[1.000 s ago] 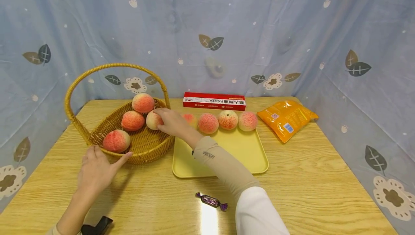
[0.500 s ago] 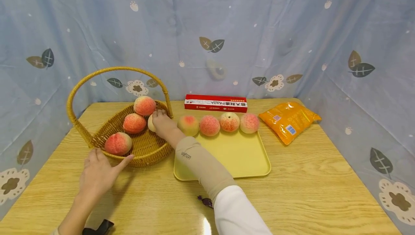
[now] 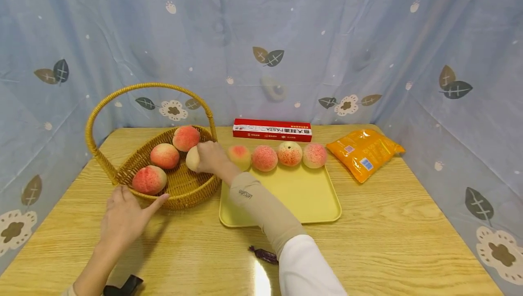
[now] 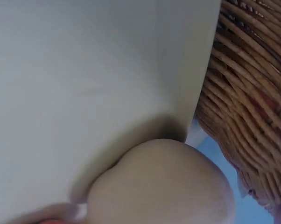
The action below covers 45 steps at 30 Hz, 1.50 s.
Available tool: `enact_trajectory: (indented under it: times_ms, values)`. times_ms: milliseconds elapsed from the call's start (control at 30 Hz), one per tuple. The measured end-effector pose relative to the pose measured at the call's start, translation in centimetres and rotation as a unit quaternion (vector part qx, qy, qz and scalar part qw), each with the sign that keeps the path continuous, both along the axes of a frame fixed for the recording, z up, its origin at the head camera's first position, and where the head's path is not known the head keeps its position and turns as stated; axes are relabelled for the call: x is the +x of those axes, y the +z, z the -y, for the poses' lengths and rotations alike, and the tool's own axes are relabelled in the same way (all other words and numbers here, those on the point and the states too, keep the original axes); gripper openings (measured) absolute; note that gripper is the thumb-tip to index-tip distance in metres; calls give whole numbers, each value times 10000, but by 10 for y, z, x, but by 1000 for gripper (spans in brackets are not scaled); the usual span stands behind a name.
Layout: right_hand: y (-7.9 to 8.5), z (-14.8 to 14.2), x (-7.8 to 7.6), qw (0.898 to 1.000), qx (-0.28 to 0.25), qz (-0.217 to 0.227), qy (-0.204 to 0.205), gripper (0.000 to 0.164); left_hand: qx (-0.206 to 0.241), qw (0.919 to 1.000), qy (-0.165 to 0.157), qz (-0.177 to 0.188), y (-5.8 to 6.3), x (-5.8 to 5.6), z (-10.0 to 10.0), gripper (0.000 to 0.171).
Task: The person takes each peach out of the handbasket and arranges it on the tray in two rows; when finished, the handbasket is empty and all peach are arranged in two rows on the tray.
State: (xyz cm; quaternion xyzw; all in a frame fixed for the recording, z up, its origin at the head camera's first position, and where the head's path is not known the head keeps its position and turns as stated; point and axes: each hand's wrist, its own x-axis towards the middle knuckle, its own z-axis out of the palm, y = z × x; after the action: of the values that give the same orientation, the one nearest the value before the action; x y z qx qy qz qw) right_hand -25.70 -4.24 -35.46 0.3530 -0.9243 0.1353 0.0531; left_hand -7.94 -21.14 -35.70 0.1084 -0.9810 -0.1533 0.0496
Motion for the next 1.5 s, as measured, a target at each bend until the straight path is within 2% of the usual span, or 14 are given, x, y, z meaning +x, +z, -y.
enact_trajectory:
  times_ms: [100,167,267,367,433,567,767,867,1000,1100,1200,1333,1433,1500]
  values:
    - [2,-7,3,9950,-801,596,53,54,-18,10000,-15,-35,1,0,0,120]
    - [3,-13,4,9839,-1457,1033,69,61,-3,10000,-15,-51,1,0,0,120]
    - [3,-23,5,9505,-2543,1778,154,63,41,10000,-12,-61,1,0,0,120]
    - [5,-33,7,9021,-3493,2513,319,60,73,9999,-29,-68,0,0,1,121]
    - [8,-41,9,8734,-3911,2884,305,57,111,9999,-32,-18,0,0,1,121]
    - [11,-58,14,8401,-4321,3275,158,54,150,9999,-30,36,0,0,1,122]
    - [18,-89,26,8093,-4698,3519,222,58,173,9998,-44,-23,0,-1,1,122]
    - [20,-106,30,8122,-4673,3493,99,60,162,9999,-42,-22,0,-1,1,121]
    - [21,-127,36,8303,-4484,3295,-303,62,124,9999,-37,-8,-1,0,1,121]
    - [18,-142,41,8371,-4412,3213,-378,61,119,9999,-33,20,-1,0,2,121]
    - [13,-153,45,8559,-4200,3003,-272,60,144,9999,-17,44,-1,0,2,122]
    - [5,-163,49,8936,-3686,2557,-131,61,170,9998,-1,52,0,-1,2,122]
    - [0,-166,51,9103,-3399,2355,-186,61,167,9999,-2,42,-1,-1,2,122]
    - [-3,-167,51,9156,-3301,2279,-285,60,140,9999,-14,27,-1,-1,2,122]
